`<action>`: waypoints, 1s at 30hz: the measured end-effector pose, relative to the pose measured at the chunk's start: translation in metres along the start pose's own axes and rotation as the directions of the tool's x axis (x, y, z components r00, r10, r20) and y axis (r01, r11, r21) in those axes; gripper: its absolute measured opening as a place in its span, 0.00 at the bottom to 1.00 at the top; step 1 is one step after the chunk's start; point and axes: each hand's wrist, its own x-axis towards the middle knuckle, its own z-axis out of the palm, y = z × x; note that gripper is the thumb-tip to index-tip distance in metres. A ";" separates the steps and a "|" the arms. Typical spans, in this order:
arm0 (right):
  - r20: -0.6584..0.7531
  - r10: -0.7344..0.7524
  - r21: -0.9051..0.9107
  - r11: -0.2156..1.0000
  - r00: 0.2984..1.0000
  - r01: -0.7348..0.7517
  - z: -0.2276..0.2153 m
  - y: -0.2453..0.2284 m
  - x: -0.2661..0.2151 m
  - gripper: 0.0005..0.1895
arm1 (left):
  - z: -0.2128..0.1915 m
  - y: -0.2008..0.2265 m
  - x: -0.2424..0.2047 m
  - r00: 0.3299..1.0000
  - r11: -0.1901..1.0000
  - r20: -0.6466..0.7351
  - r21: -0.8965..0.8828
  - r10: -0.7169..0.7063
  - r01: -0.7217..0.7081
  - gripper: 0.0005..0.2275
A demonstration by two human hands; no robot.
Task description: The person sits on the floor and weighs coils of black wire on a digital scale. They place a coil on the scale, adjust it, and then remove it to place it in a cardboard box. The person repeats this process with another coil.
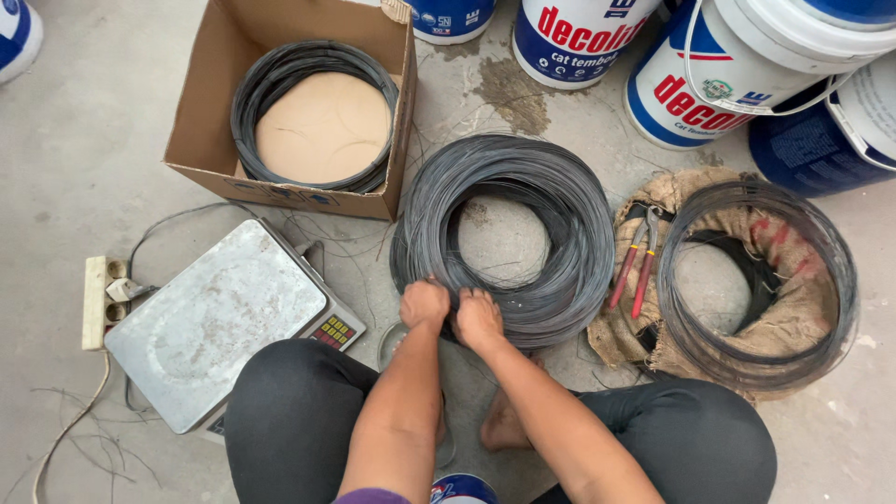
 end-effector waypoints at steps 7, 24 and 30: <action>0.038 -0.029 -0.043 0.999 0.999 0.031 0.006 0.004 0.021 0.18 | -0.041 -0.001 -0.047 0.956 0.982 0.250 0.065 0.154 -0.176 0.21; 0.081 0.116 0.193 0.973 0.990 -0.130 -0.068 -0.020 -0.010 0.23 | -0.060 0.027 -0.037 0.993 0.936 0.101 -0.351 0.067 -0.027 0.34; 0.025 0.115 0.059 0.991 0.993 -0.117 -0.105 -0.041 -0.034 0.22 | -0.029 0.023 0.006 0.996 0.840 -0.088 -0.539 0.010 -0.056 0.21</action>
